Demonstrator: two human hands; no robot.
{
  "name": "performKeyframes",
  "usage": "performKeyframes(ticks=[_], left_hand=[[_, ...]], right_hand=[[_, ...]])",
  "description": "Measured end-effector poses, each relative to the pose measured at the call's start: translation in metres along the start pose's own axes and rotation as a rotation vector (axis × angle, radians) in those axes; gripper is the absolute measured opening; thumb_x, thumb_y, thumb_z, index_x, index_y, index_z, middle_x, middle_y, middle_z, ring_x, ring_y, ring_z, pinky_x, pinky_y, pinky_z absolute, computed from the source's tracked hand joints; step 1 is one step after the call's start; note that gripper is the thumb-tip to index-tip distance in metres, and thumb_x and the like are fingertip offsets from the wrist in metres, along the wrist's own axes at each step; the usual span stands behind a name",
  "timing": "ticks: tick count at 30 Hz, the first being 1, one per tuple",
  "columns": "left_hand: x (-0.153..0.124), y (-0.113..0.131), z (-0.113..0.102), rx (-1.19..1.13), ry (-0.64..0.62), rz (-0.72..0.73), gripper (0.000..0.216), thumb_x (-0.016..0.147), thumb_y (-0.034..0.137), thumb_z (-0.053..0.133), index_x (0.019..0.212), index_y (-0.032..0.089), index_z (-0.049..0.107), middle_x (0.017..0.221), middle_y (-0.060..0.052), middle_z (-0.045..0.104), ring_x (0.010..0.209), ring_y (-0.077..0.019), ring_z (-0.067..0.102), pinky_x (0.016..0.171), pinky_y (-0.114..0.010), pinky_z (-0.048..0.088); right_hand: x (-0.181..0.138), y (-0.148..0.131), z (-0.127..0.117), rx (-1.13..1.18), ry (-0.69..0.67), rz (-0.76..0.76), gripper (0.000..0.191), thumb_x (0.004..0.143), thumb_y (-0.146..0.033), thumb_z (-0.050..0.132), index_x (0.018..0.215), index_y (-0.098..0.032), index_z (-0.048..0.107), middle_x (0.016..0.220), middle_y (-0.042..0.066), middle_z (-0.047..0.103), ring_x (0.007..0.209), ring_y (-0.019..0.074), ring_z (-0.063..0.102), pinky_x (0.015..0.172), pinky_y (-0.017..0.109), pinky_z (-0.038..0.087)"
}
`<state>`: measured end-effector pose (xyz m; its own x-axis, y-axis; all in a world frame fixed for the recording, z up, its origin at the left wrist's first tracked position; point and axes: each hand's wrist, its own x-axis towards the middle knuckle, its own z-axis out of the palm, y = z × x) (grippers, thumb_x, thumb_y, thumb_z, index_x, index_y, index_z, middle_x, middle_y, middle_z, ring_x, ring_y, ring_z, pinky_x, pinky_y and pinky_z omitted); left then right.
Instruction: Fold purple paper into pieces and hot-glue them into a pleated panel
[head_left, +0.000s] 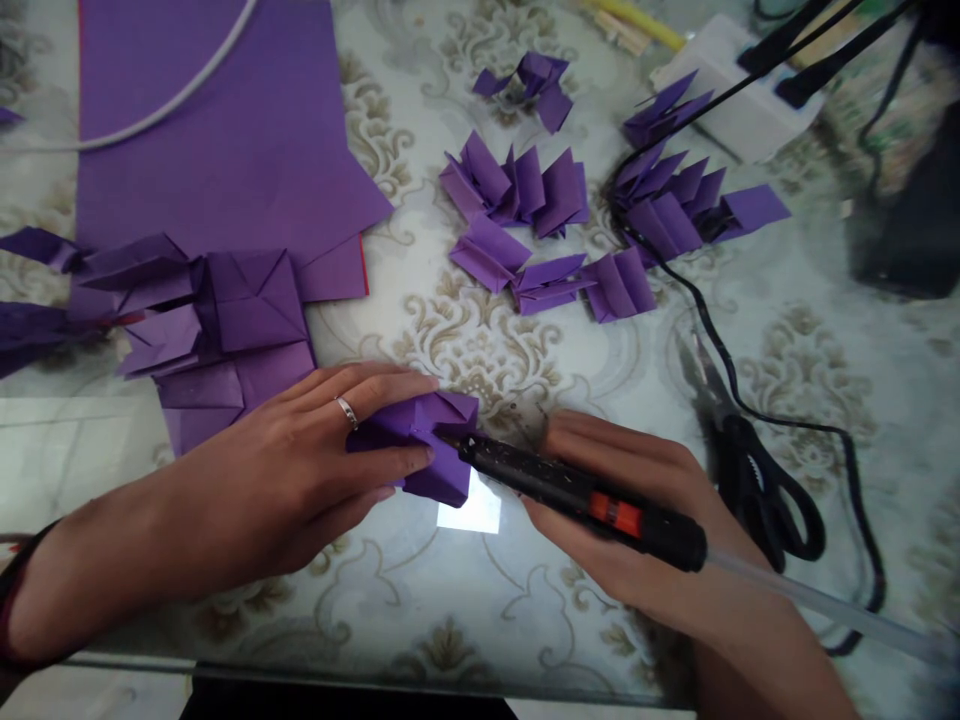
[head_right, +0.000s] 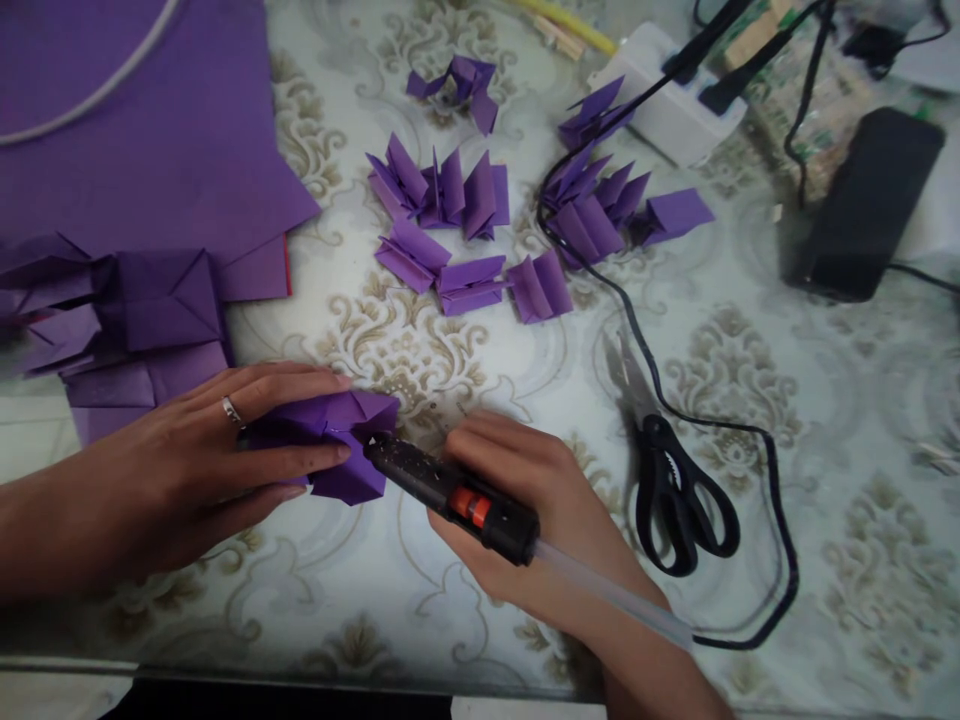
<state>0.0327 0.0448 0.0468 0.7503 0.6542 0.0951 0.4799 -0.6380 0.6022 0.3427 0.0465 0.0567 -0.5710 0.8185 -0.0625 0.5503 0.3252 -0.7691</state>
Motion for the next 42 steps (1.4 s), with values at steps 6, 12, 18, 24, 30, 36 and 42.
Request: performKeyframes(ticks=[6,12,18,24,30,36,42], left_hand=[[0.0006,0.0004,-0.0022,0.018,-0.019,0.003,0.035,0.109,0.016,0.052,0.137,0.029,0.068,0.164,-0.01,0.047,0.152,-0.0333,0.052,0.122,-0.056,0.055],[0.0005,0.0002,-0.0021,0.003,0.007,0.006,0.035,0.106,0.016,0.057,0.136,0.03,0.069,0.163,-0.012,0.051,0.15,-0.0342,0.054,0.12,-0.059,0.057],[-0.0003,-0.0004,-0.0005,0.007,0.008,-0.017,0.034,0.109,0.02,0.052,0.136,0.031,0.071,0.163,-0.006,0.049,0.151,-0.033,0.053,0.125,-0.052,0.053],[0.0004,-0.0009,-0.0021,0.021,-0.013,0.002,0.034,0.108,0.019,0.056,0.137,0.031,0.069,0.164,-0.011,0.05,0.151,-0.035,0.053,0.122,-0.058,0.055],[-0.0005,-0.0011,-0.0015,0.005,0.002,-0.009,0.034,0.107,0.021,0.058,0.136,0.032,0.071,0.163,-0.009,0.052,0.149,-0.0372,0.056,0.121,-0.057,0.057],[-0.0003,-0.0014,-0.0019,0.018,-0.006,-0.011,0.034,0.108,0.018,0.056,0.136,0.032,0.071,0.163,-0.01,0.051,0.151,-0.0326,0.054,0.122,-0.054,0.055],[-0.0003,-0.0012,-0.002,0.023,0.009,0.017,0.033,0.107,0.017,0.059,0.136,0.028,0.071,0.165,-0.009,0.053,0.153,-0.0341,0.052,0.125,-0.055,0.054]], right_hand=[[0.0001,-0.0017,-0.0027,-0.009,-0.01,-0.003,0.032,0.089,-0.01,0.069,0.075,-0.024,0.044,0.07,-0.004,0.048,0.065,0.0144,0.052,0.059,0.031,0.037],[-0.0001,-0.0029,-0.0068,-0.025,-0.005,0.017,0.032,0.088,-0.009,0.069,0.073,-0.024,0.044,0.068,-0.004,0.05,0.065,0.0148,0.053,0.058,0.031,0.037],[-0.003,0.0012,-0.0068,-0.049,0.024,0.03,0.03,0.087,-0.008,0.07,0.074,-0.023,0.048,0.07,-0.005,0.05,0.062,0.0113,0.051,0.056,0.028,0.038],[0.0002,-0.0037,-0.0081,-0.051,0.067,0.048,0.032,0.088,-0.009,0.066,0.07,-0.024,0.043,0.066,-0.005,0.048,0.057,0.0113,0.051,0.052,0.027,0.037],[0.0009,-0.0045,-0.0076,-0.047,0.13,0.082,0.033,0.088,-0.011,0.065,0.068,-0.024,0.042,0.065,-0.004,0.051,0.055,0.0126,0.052,0.05,0.028,0.039],[0.0002,-0.0043,-0.0084,-0.076,0.133,0.133,0.034,0.085,-0.009,0.065,0.067,-0.025,0.041,0.063,-0.004,0.05,0.054,0.0132,0.054,0.05,0.028,0.04],[-0.0006,-0.0019,-0.0073,-0.074,0.187,0.137,0.035,0.085,-0.01,0.068,0.067,-0.025,0.043,0.063,-0.004,0.053,0.054,0.0138,0.055,0.051,0.028,0.041]])
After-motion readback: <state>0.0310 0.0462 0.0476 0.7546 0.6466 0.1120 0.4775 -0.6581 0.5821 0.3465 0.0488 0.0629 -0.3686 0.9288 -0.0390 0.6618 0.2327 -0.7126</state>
